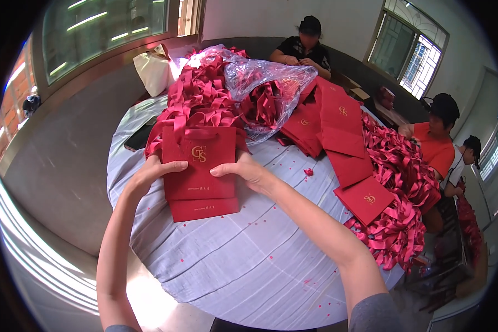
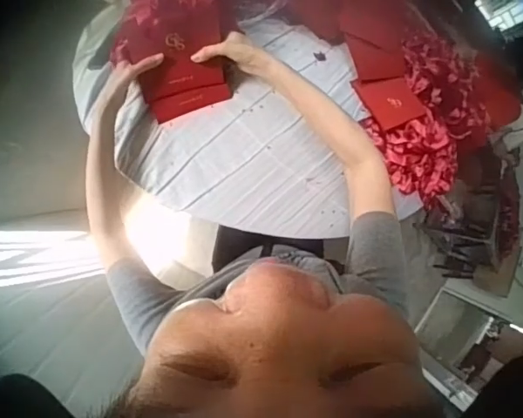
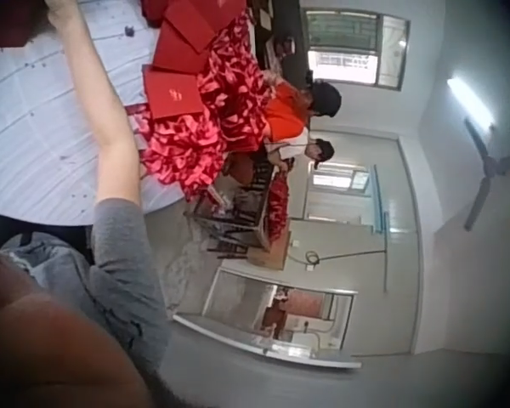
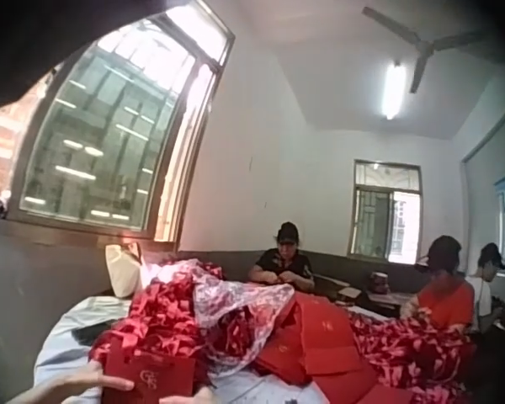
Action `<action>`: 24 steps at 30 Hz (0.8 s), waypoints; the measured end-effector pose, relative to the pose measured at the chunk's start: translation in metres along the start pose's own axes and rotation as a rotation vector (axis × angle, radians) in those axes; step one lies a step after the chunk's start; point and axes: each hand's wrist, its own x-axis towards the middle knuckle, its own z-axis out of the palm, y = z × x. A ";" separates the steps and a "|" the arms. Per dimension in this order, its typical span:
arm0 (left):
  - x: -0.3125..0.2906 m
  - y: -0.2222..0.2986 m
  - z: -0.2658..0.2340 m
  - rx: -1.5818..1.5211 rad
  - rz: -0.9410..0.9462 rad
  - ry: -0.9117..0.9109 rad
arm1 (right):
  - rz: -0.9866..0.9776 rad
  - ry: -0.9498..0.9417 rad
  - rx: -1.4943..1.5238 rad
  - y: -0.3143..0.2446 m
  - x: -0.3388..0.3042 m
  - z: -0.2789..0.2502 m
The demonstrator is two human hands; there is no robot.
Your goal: The person attaches ribbon handles to paper gift bags by threading ribbon strips through the slots of the bags by hand and stacks the assembled bags.
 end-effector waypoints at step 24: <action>0.032 -0.020 0.002 -0.239 0.020 0.021 | -0.036 -0.012 -0.265 -0.001 0.019 -0.021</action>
